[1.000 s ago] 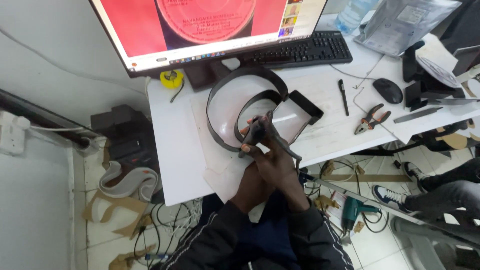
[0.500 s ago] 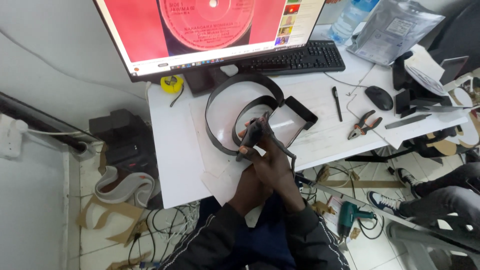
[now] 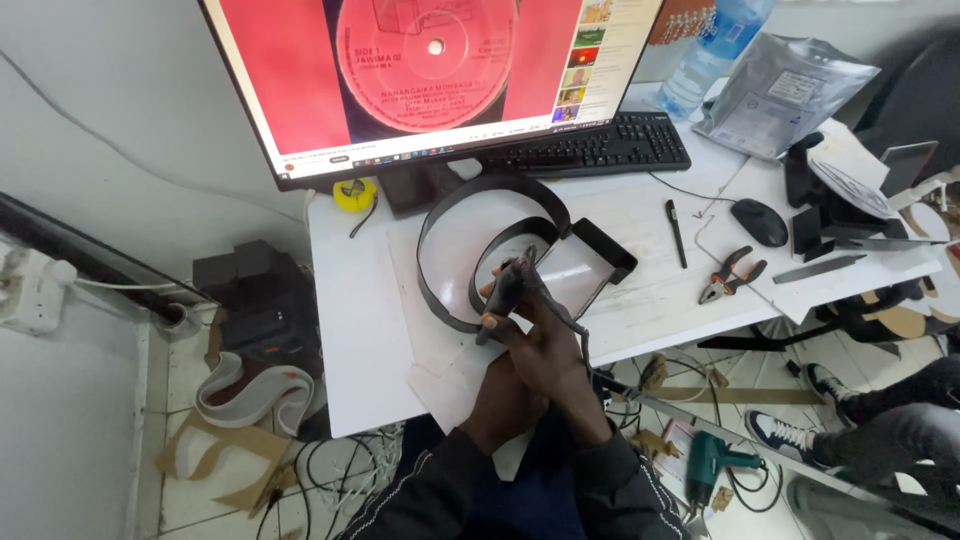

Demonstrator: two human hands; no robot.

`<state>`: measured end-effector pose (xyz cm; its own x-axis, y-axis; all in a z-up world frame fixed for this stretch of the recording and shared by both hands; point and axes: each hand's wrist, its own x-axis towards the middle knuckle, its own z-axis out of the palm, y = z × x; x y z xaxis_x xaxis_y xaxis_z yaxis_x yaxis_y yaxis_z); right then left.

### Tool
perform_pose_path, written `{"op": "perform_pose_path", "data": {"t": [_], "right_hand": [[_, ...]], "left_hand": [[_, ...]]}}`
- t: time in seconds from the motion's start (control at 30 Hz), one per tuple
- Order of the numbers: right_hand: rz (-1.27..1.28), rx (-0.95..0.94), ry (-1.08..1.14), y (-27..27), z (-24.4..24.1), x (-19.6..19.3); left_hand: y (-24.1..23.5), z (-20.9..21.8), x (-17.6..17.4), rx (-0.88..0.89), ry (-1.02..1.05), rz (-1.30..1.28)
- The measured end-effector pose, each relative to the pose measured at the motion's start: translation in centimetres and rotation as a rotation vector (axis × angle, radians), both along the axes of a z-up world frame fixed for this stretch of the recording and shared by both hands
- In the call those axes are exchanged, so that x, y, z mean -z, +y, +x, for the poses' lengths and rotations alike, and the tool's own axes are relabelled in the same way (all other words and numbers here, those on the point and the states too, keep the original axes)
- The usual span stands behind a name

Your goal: Using a heat gun to soften and manually bend plastic strips into the shape of sign letters on a template.

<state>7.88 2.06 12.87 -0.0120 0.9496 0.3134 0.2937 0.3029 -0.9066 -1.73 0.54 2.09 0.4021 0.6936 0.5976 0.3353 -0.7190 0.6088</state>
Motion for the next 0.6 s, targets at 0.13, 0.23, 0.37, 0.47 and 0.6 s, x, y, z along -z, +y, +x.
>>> {"op": "perform_pose_path", "data": {"t": [0.13, 0.23, 0.37, 0.47, 0.6], "right_hand": [[0.021, 0.005, -0.011, 0.0, 0.1, 0.2], [0.018, -0.001, -0.01, 0.2, 0.4, 0.3], [0.042, -0.008, -0.006, -0.2, 0.0, -0.8], [0.022, -0.006, 0.006, -0.1, -0.2, -0.8], [0.004, 0.022, -0.033, 0.1, 0.1, -0.8]], "left_hand": [[0.0, 0.0, 0.0, 0.007, -0.007, 0.007], [0.1, 0.0, 0.0, 0.011, -0.018, 0.007], [-0.1, -0.2, 0.0, 0.019, -0.028, 0.003], [-0.2, -0.1, 0.0, 0.028, -0.037, 0.017], [0.1, -0.1, -0.3, 0.043, -0.055, 0.032]]}}
